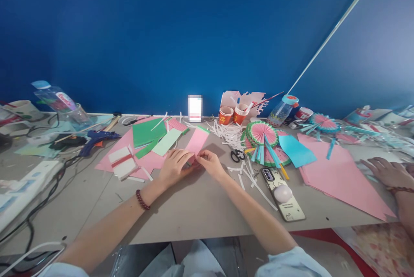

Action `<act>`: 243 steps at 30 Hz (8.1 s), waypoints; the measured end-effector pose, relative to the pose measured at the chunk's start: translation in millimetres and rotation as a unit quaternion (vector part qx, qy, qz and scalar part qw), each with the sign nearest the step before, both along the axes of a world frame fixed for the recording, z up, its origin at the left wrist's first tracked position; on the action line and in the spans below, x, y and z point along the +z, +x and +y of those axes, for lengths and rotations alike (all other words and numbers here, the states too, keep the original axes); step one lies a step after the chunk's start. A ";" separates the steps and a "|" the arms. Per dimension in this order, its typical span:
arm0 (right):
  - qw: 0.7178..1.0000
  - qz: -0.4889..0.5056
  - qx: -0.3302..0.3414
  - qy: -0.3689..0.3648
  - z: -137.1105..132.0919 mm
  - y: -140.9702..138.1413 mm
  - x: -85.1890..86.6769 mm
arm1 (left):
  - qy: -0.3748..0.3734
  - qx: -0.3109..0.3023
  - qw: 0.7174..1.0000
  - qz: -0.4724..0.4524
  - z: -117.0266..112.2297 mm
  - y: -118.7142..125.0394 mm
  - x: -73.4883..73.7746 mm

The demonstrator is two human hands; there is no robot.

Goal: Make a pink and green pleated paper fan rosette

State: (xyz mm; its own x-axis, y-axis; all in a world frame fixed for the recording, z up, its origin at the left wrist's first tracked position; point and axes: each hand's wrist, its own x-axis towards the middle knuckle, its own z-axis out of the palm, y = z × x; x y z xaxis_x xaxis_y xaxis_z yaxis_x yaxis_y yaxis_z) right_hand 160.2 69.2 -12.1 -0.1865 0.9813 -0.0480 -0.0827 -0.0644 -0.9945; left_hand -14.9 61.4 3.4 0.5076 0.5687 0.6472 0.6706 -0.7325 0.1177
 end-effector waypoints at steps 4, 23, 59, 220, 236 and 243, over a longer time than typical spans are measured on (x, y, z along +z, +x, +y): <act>0.999 -0.031 0.005 0.016 0.7 0.5 -2.7 | -0.006 0.013 1.000 0.003 1.1 -1.5 -2.3; 0.724 -0.518 -0.151 0.430 0.6 24.3 17.4 | 0.019 0.069 0.997 0.016 12.2 -18.1 -4.2; 0.888 -0.402 -0.069 0.213 36.1 47.4 -4.3 | -0.214 0.052 0.971 -0.098 35.9 -28.6 -20.4; 0.615 -0.739 0.017 0.275 -21.7 -4.6 10.6 | -0.136 0.131 0.963 0.192 -10.4 6.8 -10.5; 0.624 -0.735 0.029 0.262 -23.0 -7.1 11.8 | -0.149 0.105 0.968 0.170 -9.4 4.5 -2.9; 0.618 -0.734 0.045 0.279 -22.0 -5.2 13.1 | -0.183 0.077 0.969 0.144 -7.3 4.5 -8.8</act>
